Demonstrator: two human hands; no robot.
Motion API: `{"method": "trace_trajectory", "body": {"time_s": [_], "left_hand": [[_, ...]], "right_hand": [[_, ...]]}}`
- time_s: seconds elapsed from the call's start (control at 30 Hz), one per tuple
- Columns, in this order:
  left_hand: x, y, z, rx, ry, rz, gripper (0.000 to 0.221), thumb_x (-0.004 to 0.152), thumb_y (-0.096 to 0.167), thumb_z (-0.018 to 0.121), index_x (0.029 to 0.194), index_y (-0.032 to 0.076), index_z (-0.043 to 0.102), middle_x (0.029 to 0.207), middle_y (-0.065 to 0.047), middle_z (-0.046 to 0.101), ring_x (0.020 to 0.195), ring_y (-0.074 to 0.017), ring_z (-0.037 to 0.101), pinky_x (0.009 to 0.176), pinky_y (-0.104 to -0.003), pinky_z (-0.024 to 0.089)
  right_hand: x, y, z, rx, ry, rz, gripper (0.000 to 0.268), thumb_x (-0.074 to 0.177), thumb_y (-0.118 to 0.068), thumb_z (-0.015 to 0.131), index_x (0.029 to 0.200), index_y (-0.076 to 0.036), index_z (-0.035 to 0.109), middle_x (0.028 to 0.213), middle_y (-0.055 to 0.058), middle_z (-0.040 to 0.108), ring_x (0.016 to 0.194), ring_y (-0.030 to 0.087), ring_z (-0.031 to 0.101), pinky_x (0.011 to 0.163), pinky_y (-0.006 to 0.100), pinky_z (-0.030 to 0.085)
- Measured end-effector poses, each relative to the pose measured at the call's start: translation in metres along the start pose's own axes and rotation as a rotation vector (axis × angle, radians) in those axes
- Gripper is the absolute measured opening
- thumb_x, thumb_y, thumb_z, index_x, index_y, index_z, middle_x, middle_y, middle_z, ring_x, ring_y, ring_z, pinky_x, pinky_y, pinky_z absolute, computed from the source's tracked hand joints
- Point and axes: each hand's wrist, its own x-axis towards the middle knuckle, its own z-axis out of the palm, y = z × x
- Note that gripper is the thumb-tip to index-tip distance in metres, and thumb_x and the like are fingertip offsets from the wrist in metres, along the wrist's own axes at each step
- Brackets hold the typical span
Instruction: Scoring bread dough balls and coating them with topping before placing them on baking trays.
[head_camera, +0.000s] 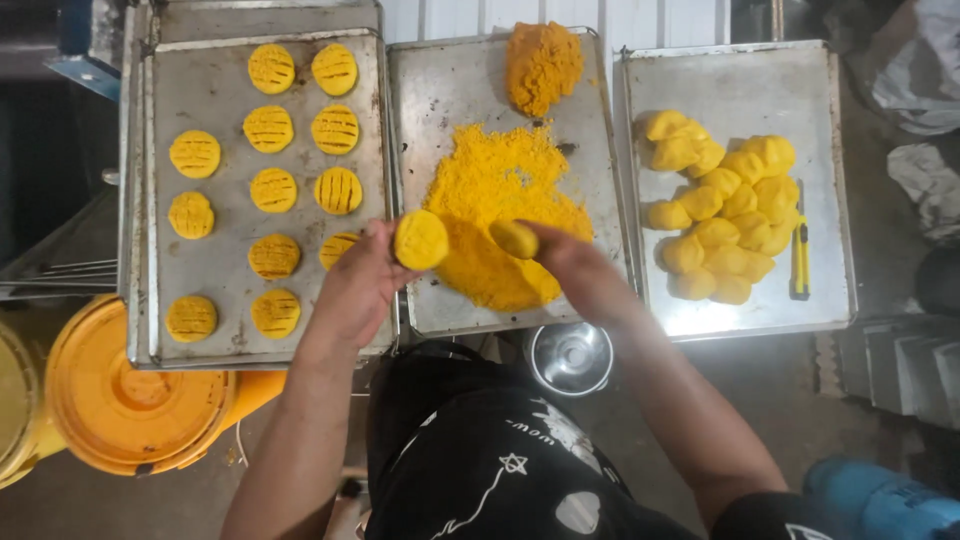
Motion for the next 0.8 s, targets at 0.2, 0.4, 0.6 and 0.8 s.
{"method": "trace_trajectory", "body": {"time_s": [0.2, 0.4, 0.6, 0.8], "left_hand": [[0.009, 0.007, 0.019, 0.095, -0.005, -0.103, 0.059, 0.105, 0.046, 0.045, 0.139, 0.000, 0.060, 0.128, -0.008, 0.070, 0.116, -0.0179, 0.068, 0.103, -0.038, 0.053], [0.010, 0.042, -0.046, 0.199, -0.018, -0.108, 0.057, 0.102, 0.047, 0.050, 0.137, 0.005, 0.063, 0.122, -0.006, 0.072, 0.109, -0.0155, 0.069, 0.096, -0.038, 0.055], [-0.016, 0.148, -0.195, 0.605, 0.086, -0.134, 0.049, 0.099, 0.043, 0.057, 0.132, 0.007, 0.064, 0.120, 0.000, 0.072, 0.107, -0.0109, 0.069, 0.086, -0.034, 0.060], [-0.013, 0.156, -0.306, 0.564, 0.020, -0.261, 0.047, 0.098, 0.041, 0.060, 0.131, 0.008, 0.064, 0.117, -0.005, 0.073, 0.102, -0.0154, 0.069, 0.081, -0.036, 0.057]], "right_hand": [[-0.010, 0.000, -0.016, 1.043, 0.246, 0.080, 0.070, 0.105, -0.056, 0.054, 0.142, 0.002, 0.057, 0.147, 0.024, 0.057, 0.139, 0.038, 0.053, 0.119, 0.056, 0.038], [-0.025, 0.029, -0.019, 1.075, 0.283, 0.033, 0.053, 0.108, -0.048, 0.055, 0.135, -0.004, 0.066, 0.143, 0.019, 0.062, 0.138, 0.037, 0.054, 0.119, 0.059, 0.038], [-0.019, 0.005, -0.006, 0.874, 0.403, -0.082, 0.039, 0.114, -0.045, 0.057, 0.127, -0.011, 0.072, 0.143, 0.011, 0.063, 0.143, 0.032, 0.048, 0.129, 0.061, 0.029], [0.038, -0.031, 0.054, 0.796, 0.472, -0.061, 0.060, 0.113, -0.052, 0.043, 0.141, -0.001, 0.058, 0.159, 0.019, 0.051, 0.155, 0.038, 0.041, 0.134, 0.060, 0.020]]}}
